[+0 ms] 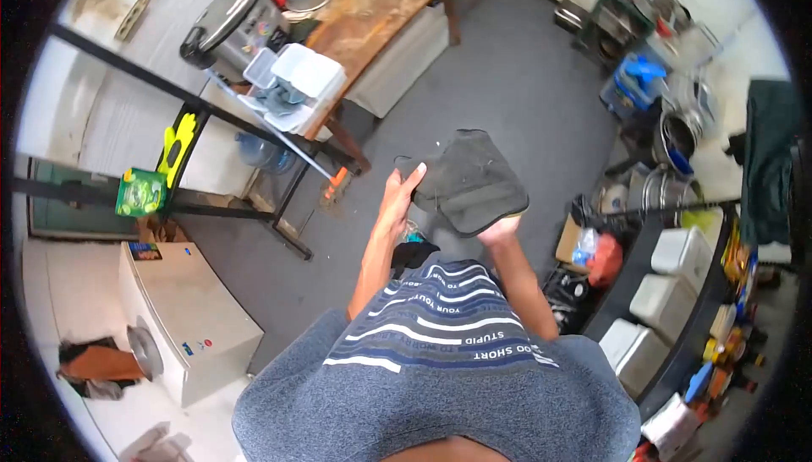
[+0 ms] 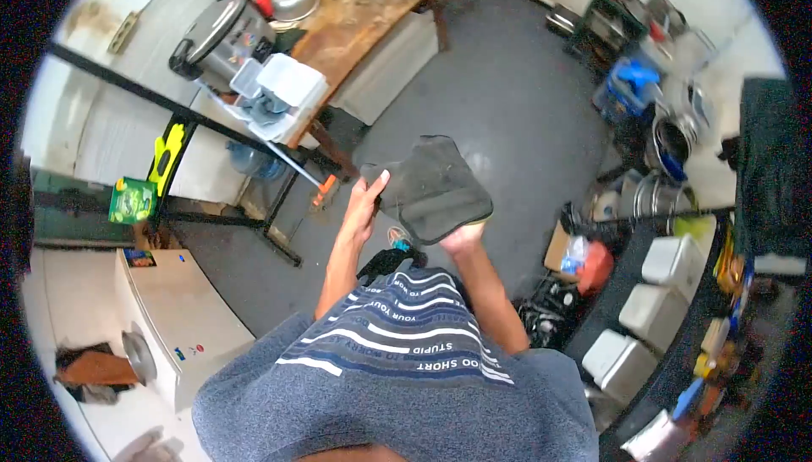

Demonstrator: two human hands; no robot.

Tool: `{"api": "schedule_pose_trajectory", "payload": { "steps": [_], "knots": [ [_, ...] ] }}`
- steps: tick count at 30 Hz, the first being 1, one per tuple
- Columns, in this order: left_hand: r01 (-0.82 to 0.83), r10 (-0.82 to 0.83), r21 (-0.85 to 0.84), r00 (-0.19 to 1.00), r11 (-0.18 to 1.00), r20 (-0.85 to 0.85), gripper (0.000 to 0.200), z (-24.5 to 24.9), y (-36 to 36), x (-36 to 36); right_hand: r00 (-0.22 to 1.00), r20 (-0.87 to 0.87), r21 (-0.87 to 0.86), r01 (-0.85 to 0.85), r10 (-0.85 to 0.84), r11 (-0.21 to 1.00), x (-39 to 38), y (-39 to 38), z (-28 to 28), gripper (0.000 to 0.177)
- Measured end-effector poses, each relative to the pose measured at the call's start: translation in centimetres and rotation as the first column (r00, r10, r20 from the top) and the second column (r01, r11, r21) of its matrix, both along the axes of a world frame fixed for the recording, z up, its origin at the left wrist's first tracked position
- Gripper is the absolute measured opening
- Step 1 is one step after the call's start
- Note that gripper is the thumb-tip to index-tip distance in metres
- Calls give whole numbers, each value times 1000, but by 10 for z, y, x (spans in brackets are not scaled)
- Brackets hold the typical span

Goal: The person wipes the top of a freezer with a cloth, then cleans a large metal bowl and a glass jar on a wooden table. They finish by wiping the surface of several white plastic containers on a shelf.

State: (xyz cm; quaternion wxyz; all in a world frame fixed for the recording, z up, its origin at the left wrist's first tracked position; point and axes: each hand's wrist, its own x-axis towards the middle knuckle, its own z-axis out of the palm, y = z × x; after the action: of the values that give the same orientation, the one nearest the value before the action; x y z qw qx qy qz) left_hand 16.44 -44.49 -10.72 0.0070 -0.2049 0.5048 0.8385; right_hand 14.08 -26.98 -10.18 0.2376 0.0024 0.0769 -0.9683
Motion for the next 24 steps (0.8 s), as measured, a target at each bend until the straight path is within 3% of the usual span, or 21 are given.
{"api": "schedule_pose_trajectory", "payload": {
  "steps": [4,8,12,15,16,19,20,23,24],
  "knots": [
    [-117,91,-172,984,978,-153,44,8,-48,3,983,-147,0,-107,106,994,-19,-48,6,56],
    [-193,153,-239,973,952,-174,42,6,-108,13,948,-92,-24,-308,305,951,-29,-107,29,51],
    [-444,404,-277,895,852,-190,34,-2,-150,22,894,-49,148,-434,445,889,-39,-161,13,48],
    [-538,607,299,760,788,-233,33,9,-175,31,857,-4,224,-502,516,835,-45,-201,-3,45],
    [-552,618,300,756,778,-213,33,10,-180,35,850,17,227,-515,526,826,-46,-210,-8,45],
    [-406,695,713,702,572,-157,36,12,-203,33,803,-51,262,-563,593,784,-65,-246,-16,43],
    [-421,701,711,699,563,-141,36,7,-212,29,800,-34,260,-572,599,778,-71,-256,-15,43],
    [-88,695,865,638,493,-331,38,-16,-233,21,786,66,139,-617,615,775,-90,-285,-10,42],
    [-115,706,868,637,483,-308,38,-19,-242,17,768,52,151,-638,639,755,-100,-299,-13,40]
  ]
}}
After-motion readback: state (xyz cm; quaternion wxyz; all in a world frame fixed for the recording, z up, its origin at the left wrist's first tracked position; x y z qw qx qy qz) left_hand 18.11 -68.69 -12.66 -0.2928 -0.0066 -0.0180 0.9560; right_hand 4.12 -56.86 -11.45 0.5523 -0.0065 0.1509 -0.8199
